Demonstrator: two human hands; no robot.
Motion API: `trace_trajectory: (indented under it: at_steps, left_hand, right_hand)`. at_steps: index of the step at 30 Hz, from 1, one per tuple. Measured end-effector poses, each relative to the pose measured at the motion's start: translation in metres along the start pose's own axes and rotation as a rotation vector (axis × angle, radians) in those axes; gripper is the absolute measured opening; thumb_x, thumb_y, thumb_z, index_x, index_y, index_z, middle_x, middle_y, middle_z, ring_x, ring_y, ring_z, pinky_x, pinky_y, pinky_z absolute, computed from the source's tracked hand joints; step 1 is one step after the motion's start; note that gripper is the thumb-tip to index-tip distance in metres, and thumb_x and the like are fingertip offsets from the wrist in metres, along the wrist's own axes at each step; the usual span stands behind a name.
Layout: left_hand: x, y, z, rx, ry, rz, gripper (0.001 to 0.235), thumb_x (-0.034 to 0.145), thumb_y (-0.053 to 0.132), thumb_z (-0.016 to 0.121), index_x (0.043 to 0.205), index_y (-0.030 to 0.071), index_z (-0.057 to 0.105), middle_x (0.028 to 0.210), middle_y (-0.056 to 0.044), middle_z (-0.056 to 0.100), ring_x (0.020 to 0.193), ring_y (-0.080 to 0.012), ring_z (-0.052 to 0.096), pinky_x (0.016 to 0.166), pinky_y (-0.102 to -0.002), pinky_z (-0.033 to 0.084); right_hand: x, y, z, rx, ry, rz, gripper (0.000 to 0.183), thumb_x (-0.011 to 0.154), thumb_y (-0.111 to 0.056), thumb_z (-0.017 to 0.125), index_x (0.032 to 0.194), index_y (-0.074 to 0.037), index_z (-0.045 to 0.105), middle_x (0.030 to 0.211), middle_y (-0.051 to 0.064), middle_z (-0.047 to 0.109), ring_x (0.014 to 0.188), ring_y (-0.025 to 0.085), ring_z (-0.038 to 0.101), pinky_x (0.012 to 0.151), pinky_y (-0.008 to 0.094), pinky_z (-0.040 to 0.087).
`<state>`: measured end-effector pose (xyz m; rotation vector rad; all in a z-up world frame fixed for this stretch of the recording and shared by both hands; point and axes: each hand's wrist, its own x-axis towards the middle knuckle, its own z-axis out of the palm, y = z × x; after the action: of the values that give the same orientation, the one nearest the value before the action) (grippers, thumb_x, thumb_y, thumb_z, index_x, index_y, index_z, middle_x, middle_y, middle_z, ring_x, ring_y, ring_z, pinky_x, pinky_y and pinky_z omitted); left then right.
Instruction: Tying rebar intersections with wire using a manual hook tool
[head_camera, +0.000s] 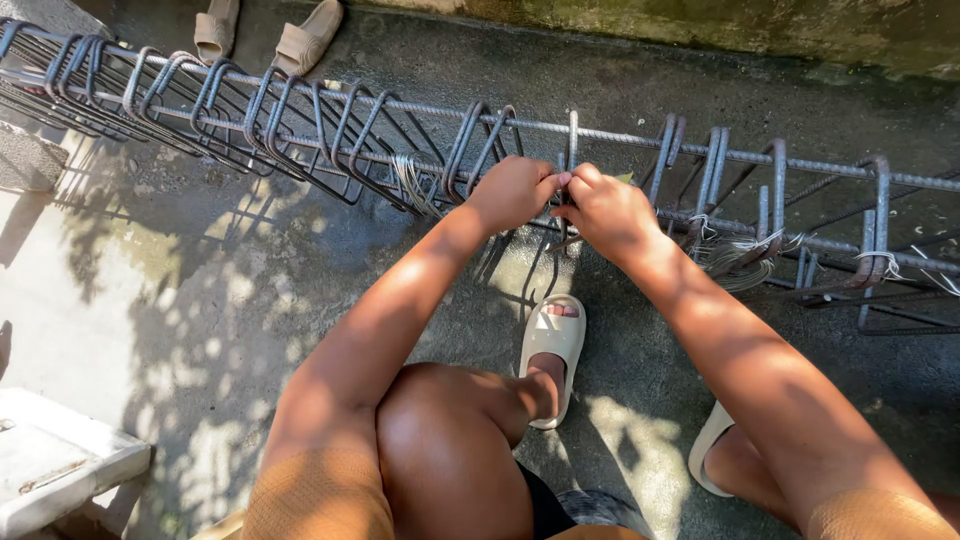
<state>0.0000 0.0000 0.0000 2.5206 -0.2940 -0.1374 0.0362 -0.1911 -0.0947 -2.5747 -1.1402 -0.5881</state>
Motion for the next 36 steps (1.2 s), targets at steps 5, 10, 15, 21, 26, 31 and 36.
trace_trajectory:
  at_steps: [5, 10, 15, 21, 26, 31, 36]
  left_hand:
    - [0.0, 0.0, -0.001, -0.17, -0.015, -0.051, 0.043, 0.1, 0.033, 0.055, 0.069, 0.006, 0.066, 0.059, -0.01, 0.068, 0.065, -0.0346, 0.069, 0.067, -0.043, 0.056]
    - [0.004, -0.01, 0.003, -0.324, -0.038, -0.08, 0.046, 0.102, 0.03, 0.056, 0.065, 0.005, 0.067, 0.053, -0.007, 0.066, 0.05, -0.0224, 0.06, 0.061, -0.033, 0.051]
    - [0.012, -0.022, 0.006, -0.371, -0.074, -0.083, 0.047, 0.103, 0.031, 0.058, 0.065, 0.006, 0.068, 0.054, -0.005, 0.066, 0.043, -0.0153, 0.047, 0.051, -0.03, 0.042]
    - [0.006, -0.044, 0.019, -0.321, -0.117, -0.066, 0.023, 0.093, 0.023, 0.07, 0.104, 0.003, 0.071, 0.077, -0.008, 0.074, 0.075, -0.0264, 0.07, 0.074, -0.039, 0.053]
    - [0.003, -0.056, 0.036, -0.352, -0.007, 0.068, 0.01, 0.098, 0.009, 0.067, 0.107, 0.004, 0.065, 0.09, -0.018, 0.072, 0.082, -0.0364, 0.07, 0.072, -0.048, 0.055]
    - [0.0, -0.047, 0.034, -0.358, 0.028, 0.086, 0.003, 0.099, 0.007, 0.066, 0.1, 0.008, 0.064, 0.091, -0.015, 0.07, 0.081, -0.0333, 0.07, 0.068, -0.047, 0.054]
    - [0.001, -0.044, 0.033, -0.305, 0.044, 0.089, 0.002, 0.095, 0.006, 0.067, 0.095, 0.008, 0.065, 0.081, -0.014, 0.068, 0.075, -0.0317, 0.069, 0.065, -0.046, 0.055]
  right_hand:
    - [0.005, -0.005, -0.01, 0.076, -0.044, 0.029, 0.04, 0.092, -0.048, 0.069, 0.103, -0.009, 0.064, 0.1, 0.001, 0.059, 0.076, 0.032, 0.072, 0.061, 0.049, 0.063]
    - [0.006, -0.008, -0.016, 0.123, -0.101, 0.045, 0.04, 0.094, -0.045, 0.069, 0.107, -0.007, 0.065, 0.101, 0.003, 0.06, 0.08, 0.037, 0.071, 0.065, 0.051, 0.063]
    - [0.003, -0.004, 0.011, 0.095, -0.085, 0.068, 0.036, 0.098, -0.041, 0.065, 0.113, -0.009, 0.063, 0.103, 0.002, 0.058, 0.074, 0.035, 0.073, 0.059, 0.052, 0.064]
    - [0.004, 0.001, 0.01, 0.126, -0.247, 0.163, 0.033, 0.097, -0.044, 0.067, 0.108, -0.013, 0.062, 0.108, 0.002, 0.057, 0.077, 0.036, 0.075, 0.063, 0.053, 0.065]
    - [0.019, -0.015, -0.048, 0.305, -0.399, 0.283, 0.039, 0.094, -0.031, 0.068, 0.128, -0.014, 0.06, 0.122, 0.009, 0.056, 0.093, 0.042, 0.074, 0.081, 0.057, 0.063]
    - [-0.002, -0.026, -0.111, 0.539, -0.422, 0.317, 0.055, 0.089, -0.009, 0.054, 0.144, -0.012, 0.052, 0.13, 0.017, 0.054, 0.102, 0.049, 0.069, 0.087, 0.063, 0.059]
    - [-0.046, -0.021, -0.17, 0.874, -0.005, 0.21, 0.021, 0.086, 0.011, 0.053, 0.089, -0.005, 0.065, 0.089, 0.014, 0.065, 0.077, 0.035, 0.066, 0.071, 0.045, 0.053]
